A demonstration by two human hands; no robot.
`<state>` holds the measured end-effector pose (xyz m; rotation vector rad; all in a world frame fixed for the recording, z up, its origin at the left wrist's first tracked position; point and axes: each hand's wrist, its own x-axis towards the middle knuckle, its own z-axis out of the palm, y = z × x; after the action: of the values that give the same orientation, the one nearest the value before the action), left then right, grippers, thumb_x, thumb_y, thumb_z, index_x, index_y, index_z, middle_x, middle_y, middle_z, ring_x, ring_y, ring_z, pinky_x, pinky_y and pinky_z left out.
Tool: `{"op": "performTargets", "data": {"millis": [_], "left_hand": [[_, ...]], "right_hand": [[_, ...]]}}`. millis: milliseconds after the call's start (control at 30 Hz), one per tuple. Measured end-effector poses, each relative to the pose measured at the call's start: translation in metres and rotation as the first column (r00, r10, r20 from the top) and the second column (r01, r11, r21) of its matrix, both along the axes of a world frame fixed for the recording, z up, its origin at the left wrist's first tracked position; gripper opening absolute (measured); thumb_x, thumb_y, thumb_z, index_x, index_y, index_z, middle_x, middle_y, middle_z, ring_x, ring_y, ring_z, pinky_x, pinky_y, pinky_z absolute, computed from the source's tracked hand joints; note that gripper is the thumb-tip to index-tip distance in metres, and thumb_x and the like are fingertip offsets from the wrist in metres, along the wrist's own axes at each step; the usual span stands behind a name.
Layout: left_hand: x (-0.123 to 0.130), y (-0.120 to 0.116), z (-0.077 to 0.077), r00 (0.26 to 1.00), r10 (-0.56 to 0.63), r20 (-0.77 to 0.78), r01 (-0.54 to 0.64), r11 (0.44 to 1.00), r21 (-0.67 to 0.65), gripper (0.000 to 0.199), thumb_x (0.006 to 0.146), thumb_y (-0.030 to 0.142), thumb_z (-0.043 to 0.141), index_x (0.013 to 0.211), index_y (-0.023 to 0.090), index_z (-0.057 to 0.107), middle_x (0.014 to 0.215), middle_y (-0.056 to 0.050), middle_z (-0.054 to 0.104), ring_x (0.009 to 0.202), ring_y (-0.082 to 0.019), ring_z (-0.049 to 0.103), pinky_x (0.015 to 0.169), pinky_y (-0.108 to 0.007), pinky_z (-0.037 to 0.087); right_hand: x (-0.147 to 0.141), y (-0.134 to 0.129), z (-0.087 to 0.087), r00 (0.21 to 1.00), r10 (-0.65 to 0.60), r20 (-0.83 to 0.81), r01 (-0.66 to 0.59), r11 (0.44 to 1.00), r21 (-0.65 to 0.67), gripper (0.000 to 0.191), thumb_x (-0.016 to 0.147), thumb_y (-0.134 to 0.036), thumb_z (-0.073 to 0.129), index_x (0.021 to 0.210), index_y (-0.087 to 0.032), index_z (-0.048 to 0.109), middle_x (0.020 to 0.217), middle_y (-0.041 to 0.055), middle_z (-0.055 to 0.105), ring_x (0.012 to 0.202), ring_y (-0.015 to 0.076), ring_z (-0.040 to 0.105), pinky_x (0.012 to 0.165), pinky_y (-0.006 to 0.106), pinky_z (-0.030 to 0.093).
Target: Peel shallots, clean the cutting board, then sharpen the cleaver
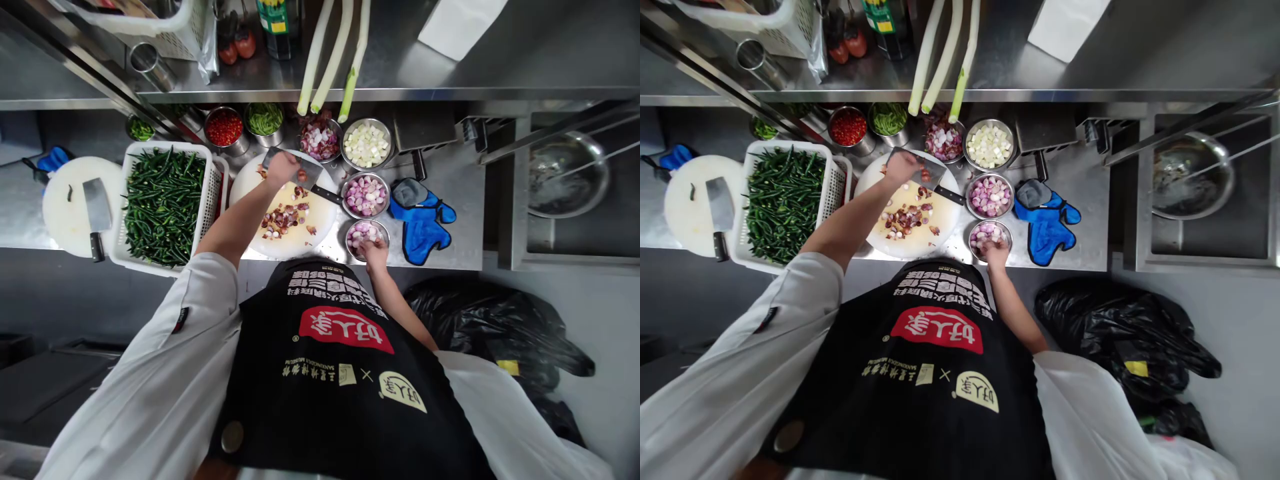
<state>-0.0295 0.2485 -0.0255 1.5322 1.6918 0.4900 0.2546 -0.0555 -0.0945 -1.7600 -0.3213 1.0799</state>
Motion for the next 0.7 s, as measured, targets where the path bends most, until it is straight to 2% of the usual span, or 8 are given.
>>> {"op": "performTargets", "data": {"millis": [100,200,267,367,433,533,633,700], "left_hand": [[-0.012,-0.026,-0.012,0.935,-0.216,-0.282,0.163,0.966,-0.200,0.023,0.084,0.025,0.088,0.083,0.013,0.069,0.086,-0.009,0.071,0.107,-0.032,0.072,0.103,-0.043,0.054],[-0.007,-0.047,-0.026,0.841,-0.341,-0.420,0.249,0.933,-0.261,0.030,0.084,0.035,0.088,0.098,0.013,0.074,0.109,-0.019,0.076,0.116,-0.037,0.071,0.105,-0.046,0.053],[0.000,-0.051,-0.035,0.829,-0.347,-0.438,0.256,0.932,-0.255,0.036,0.084,0.036,0.087,0.108,0.013,0.075,0.116,-0.022,0.077,0.117,-0.038,0.071,0.105,-0.047,0.053],[0.004,-0.047,-0.043,0.857,-0.309,-0.413,0.229,0.945,-0.233,0.042,0.078,0.035,0.090,0.110,0.014,0.074,0.111,-0.020,0.078,0.116,-0.038,0.070,0.102,-0.045,0.053],[0.000,-0.043,-0.043,0.885,-0.264,-0.382,0.196,0.958,-0.209,0.040,0.075,0.035,0.092,0.104,0.016,0.074,0.105,-0.018,0.077,0.114,-0.038,0.070,0.101,-0.045,0.052],[-0.017,-0.042,-0.035,0.953,-0.137,-0.272,0.100,0.984,-0.147,0.032,0.072,0.030,0.092,0.091,0.019,0.069,0.093,-0.012,0.074,0.107,-0.036,0.071,0.097,-0.043,0.052],[-0.036,-0.055,-0.022,1.000,0.012,0.009,-0.011,0.997,-0.076,0.025,0.074,0.020,0.085,0.085,0.021,0.063,0.081,-0.003,0.068,0.091,-0.026,0.070,0.089,-0.036,0.051],[-0.043,-0.076,-0.015,0.962,0.080,0.263,-0.067,0.996,-0.060,0.024,0.076,0.014,0.079,0.086,0.022,0.059,0.080,0.000,0.067,0.083,-0.019,0.067,0.084,-0.031,0.051]], "right_hand": [[0.002,-0.007,-0.003,0.993,-0.114,-0.004,0.113,0.988,-0.103,0.047,0.059,-0.046,0.087,0.088,-0.027,0.054,0.088,0.0017,0.076,0.076,0.0237,0.077,0.068,0.042,0.070],[-0.005,-0.014,-0.002,0.999,-0.043,-0.020,0.040,0.991,-0.130,0.048,0.059,-0.045,0.088,0.087,-0.027,0.054,0.086,0.0019,0.075,0.076,0.0236,0.076,0.067,0.040,0.068],[-0.013,-0.016,0.000,0.999,0.019,-0.042,-0.025,0.990,-0.136,0.048,0.060,-0.048,0.088,0.087,-0.027,0.056,0.082,0.0010,0.073,0.075,0.0226,0.075,0.065,0.038,0.067],[-0.027,-0.015,0.005,0.997,0.041,-0.065,-0.050,0.989,-0.139,0.050,0.059,-0.050,0.090,0.088,-0.026,0.058,0.080,-0.0014,0.074,0.074,0.0200,0.074,0.061,0.031,0.063],[-0.033,-0.013,0.010,0.996,0.054,-0.067,-0.063,0.989,-0.133,0.052,0.058,-0.050,0.092,0.088,-0.025,0.058,0.078,-0.0031,0.074,0.072,0.0193,0.073,0.059,0.030,0.061],[-0.035,-0.009,0.017,0.991,0.125,-0.053,-0.130,0.986,-0.101,0.052,0.057,-0.052,0.093,0.085,-0.026,0.058,0.073,-0.0036,0.073,0.067,0.0208,0.073,0.057,0.032,0.061],[-0.036,0.001,0.026,0.982,0.185,-0.046,-0.188,0.979,-0.075,0.052,0.058,-0.052,0.093,0.085,-0.027,0.057,0.072,-0.0023,0.074,0.065,0.0220,0.073,0.058,0.035,0.062],[-0.042,0.012,0.033,0.975,0.210,-0.073,-0.215,0.975,-0.061,0.052,0.059,-0.051,0.094,0.087,-0.027,0.057,0.076,-0.0008,0.076,0.066,0.0215,0.074,0.059,0.034,0.063]]}}
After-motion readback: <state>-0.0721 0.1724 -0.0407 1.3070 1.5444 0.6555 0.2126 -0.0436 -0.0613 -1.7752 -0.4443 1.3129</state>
